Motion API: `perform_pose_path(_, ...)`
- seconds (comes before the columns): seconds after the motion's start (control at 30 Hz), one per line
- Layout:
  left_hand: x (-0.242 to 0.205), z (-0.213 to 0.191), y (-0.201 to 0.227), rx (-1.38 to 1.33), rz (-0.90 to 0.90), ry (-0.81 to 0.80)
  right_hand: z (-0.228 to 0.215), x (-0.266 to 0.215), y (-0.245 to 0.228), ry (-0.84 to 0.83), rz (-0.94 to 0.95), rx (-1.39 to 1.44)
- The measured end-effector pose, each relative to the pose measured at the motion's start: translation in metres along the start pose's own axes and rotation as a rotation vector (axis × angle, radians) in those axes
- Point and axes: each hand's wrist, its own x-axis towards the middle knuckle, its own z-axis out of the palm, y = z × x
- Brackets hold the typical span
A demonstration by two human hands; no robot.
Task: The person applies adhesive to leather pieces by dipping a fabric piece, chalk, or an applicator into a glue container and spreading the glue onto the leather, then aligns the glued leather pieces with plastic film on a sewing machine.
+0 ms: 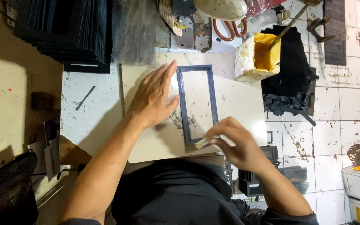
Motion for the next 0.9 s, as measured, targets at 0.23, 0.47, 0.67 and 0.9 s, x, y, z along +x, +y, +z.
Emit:
perform_pose_path(0.23,-0.04,0.003,0.073,-0.078,0.115,0.059,-0.038,-0.011,0.002,0.384,-0.033,0.644)
perform_pose_path(0.47,-0.071,0.001,0.099,-0.002,0.226,-0.135,-0.039,0.003,0.033,0.568,0.148,0.926)
perform_pose_path(0.67,-0.078,-0.03,0.043,0.145,0.024,-0.105,-0.032,0.018,0.034,0.518,0.226,1.004)
perform_pose_path(0.9,-0.09,-0.026,0.015,-0.031,-0.081,0.083,-0.007,0.047,0.012,0.399,0.23,0.533)
